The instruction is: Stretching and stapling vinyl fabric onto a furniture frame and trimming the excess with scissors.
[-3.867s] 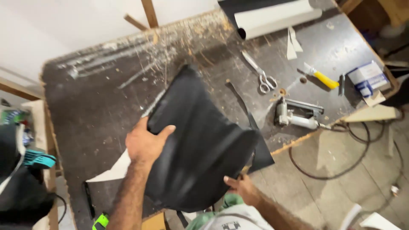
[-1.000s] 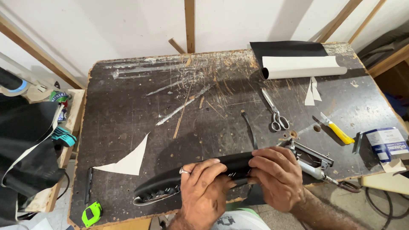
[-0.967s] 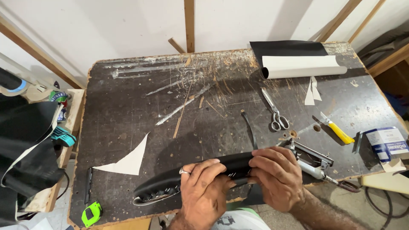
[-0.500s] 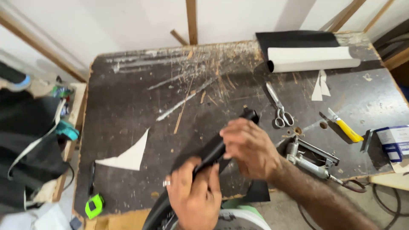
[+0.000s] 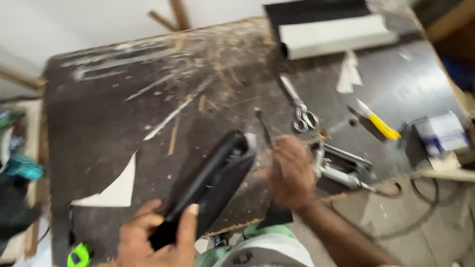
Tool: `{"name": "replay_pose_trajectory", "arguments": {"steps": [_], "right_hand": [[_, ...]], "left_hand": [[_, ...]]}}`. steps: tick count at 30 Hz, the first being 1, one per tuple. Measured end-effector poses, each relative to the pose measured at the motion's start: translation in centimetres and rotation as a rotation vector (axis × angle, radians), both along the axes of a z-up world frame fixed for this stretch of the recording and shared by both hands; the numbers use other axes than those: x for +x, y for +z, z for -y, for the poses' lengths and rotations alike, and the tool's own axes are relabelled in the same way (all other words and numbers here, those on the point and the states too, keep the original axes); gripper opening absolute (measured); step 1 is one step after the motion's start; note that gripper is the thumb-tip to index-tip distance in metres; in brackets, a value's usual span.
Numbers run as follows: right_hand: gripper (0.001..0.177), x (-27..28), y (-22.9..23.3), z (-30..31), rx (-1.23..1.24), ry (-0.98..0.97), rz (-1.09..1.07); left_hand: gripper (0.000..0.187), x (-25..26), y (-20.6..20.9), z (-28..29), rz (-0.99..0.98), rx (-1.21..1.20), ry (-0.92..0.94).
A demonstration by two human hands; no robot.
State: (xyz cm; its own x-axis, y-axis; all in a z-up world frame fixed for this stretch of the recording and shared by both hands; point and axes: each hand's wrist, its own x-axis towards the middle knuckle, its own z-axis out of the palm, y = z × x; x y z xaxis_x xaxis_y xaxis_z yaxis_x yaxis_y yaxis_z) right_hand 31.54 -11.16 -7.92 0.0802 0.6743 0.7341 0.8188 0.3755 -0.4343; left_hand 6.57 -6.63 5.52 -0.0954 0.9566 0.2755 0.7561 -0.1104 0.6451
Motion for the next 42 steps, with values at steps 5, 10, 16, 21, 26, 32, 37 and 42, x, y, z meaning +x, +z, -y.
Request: {"name": "replay_pose_trajectory", "arguments": {"steps": [5, 10, 16, 21, 26, 32, 37, 42], "right_hand": [[0.119, 12.6, -16.1, 14.6, -1.432, -0.829, 0.062], [0.106, 18.7, -20.0, 19.1, -1.239, -0.444, 0.247], [0.026, 10.4, 3.2, 13.7, -1.473, -0.521, -0.184], [0.065, 7.1, 16.8, 14.7, -1.526, -0.79, -0.284], [0.004, 3.3, 20.0, 8.4, -0.976, -0.052, -0.115], [0.01, 2.5, 20.1, 5.9, -0.902, 0.026, 0.161], [0.005, 3.3, 19.0, 6.1, -0.866, -0.051, 0.158], [0.017, 3.7, 19.1, 6.0, -0.908, 0.015, 0.096]], "left_hand": [[0.026, 0.2, -0.1, 0.6, -0.058, 0.253, -0.214], [0.026, 0.1, -1.1, 0.4, 0.03, 0.341, -0.313], [0.022, 0.2, -1.2, 0.5, 0.055, 0.335, -0.339], [0.022, 0.5, -2.2, 0.8, 0.066, 0.349, -0.318], [0.019, 0.5, -2.6, 0.9, 0.136, 0.322, -0.374], [0.023, 0.9, -2.5, 1.2, 0.222, 0.254, -0.449], [0.023, 1.6, -3.4, 1.3, 0.194, 0.293, -0.414], [0.023, 1.5, -3.6, 1.9, 0.15, 0.364, -0.412]]}}
